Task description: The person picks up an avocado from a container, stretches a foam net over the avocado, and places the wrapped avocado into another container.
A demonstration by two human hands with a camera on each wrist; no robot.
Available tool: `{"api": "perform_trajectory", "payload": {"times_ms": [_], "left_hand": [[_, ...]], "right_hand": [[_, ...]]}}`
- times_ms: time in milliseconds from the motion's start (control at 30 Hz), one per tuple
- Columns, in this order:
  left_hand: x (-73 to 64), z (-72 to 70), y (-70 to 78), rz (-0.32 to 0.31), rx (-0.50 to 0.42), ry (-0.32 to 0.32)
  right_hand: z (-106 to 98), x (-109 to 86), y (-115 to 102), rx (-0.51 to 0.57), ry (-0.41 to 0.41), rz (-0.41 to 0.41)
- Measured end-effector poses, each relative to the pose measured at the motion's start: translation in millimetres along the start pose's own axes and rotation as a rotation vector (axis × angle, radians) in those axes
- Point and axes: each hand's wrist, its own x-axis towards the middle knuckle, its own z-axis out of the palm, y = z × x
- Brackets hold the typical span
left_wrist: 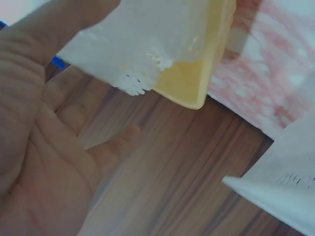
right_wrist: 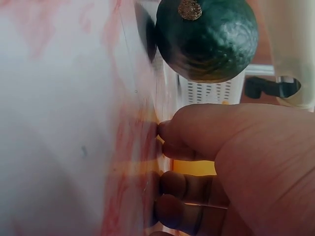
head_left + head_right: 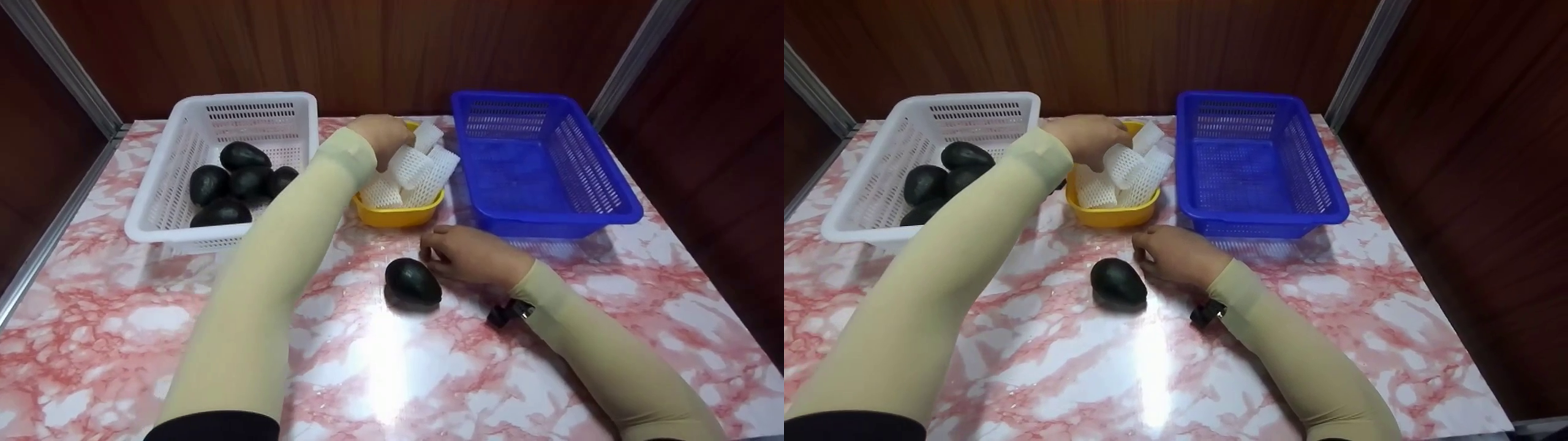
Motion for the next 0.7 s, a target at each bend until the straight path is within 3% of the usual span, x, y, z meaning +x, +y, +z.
{"api": "perform_trajectory", "payload": {"times_ms": [200, 400, 700], "left_hand": [[8.3, 6.6, -8.5, -0.040, -0.050, 0.029], [14.6, 6.0, -14.7, -0.067, 0.012, 0.079], [2.7, 0.8, -18.5, -0.119, -0.016, 0.155]], "right_hand": [[-0.1, 0.8, -0.3, 0.008, -0.005, 0.007], [-1.5, 1.2, 0.2, 0.003, -0.002, 0.014], [1.6, 1.6, 0.0, -0.009, 0.009, -0.009]]}}
